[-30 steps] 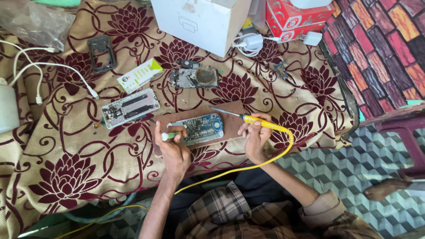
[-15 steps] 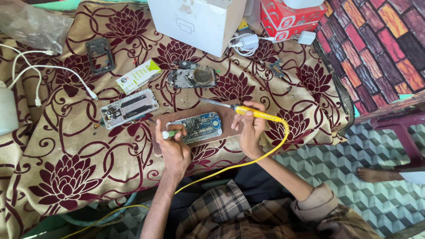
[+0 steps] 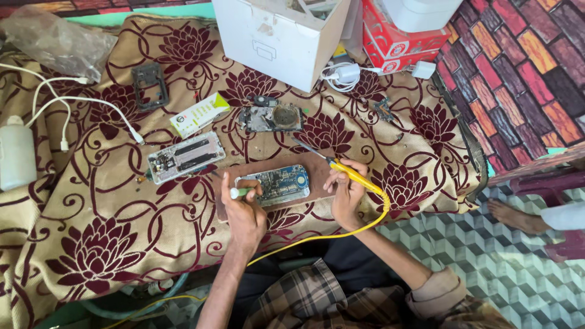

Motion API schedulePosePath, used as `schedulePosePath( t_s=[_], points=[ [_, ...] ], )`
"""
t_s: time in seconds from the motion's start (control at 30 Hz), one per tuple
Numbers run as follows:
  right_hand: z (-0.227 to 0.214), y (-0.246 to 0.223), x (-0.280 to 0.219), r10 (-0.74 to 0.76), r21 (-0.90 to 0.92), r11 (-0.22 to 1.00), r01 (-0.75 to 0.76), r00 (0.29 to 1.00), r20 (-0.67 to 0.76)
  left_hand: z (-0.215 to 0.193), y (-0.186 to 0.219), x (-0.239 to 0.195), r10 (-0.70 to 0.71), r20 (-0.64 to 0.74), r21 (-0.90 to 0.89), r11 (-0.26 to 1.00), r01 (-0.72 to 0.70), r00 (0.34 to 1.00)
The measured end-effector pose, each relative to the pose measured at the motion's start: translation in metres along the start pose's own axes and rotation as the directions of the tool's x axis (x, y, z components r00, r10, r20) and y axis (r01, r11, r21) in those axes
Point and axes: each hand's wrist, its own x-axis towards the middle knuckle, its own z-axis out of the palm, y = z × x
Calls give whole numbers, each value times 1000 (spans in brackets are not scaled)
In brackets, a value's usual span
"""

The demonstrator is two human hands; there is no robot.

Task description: The person uses a soldering iron and solder wire to work on a small circuit board placed on a table. They repeatedly apply heat and solder to various points on the board while holding it steady with their other hand.

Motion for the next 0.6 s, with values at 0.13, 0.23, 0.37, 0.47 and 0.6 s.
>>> schedulePosePath(
  t_s=[0.13, 0.23, 0.37, 0.47, 0.6],
  points=[
    [-2, 1, -3, -9, 22, 1000, 9, 1000, 7, 3, 0, -1, 41, -44, -118, 992, -46, 998],
    [1, -1, -2, -11, 17, 1000, 11, 1000, 8, 2, -3, 0, 38, 1, -9, 999, -38, 999],
    [1, -3, 1, 2, -13, 1000, -2, 1000, -7, 2, -3, -1, 14, -1, 28, 1000, -14, 1000],
    [2, -3, 1, 1, -22, 1000, -1, 1000, 5, 4, -2, 0, 36, -30, -15, 999, -36, 999],
    [0, -1, 0, 8, -8, 1000, -8, 1000, -1, 3, 0, 3, 60, -42, -70, 996, -63, 997]
  ],
)
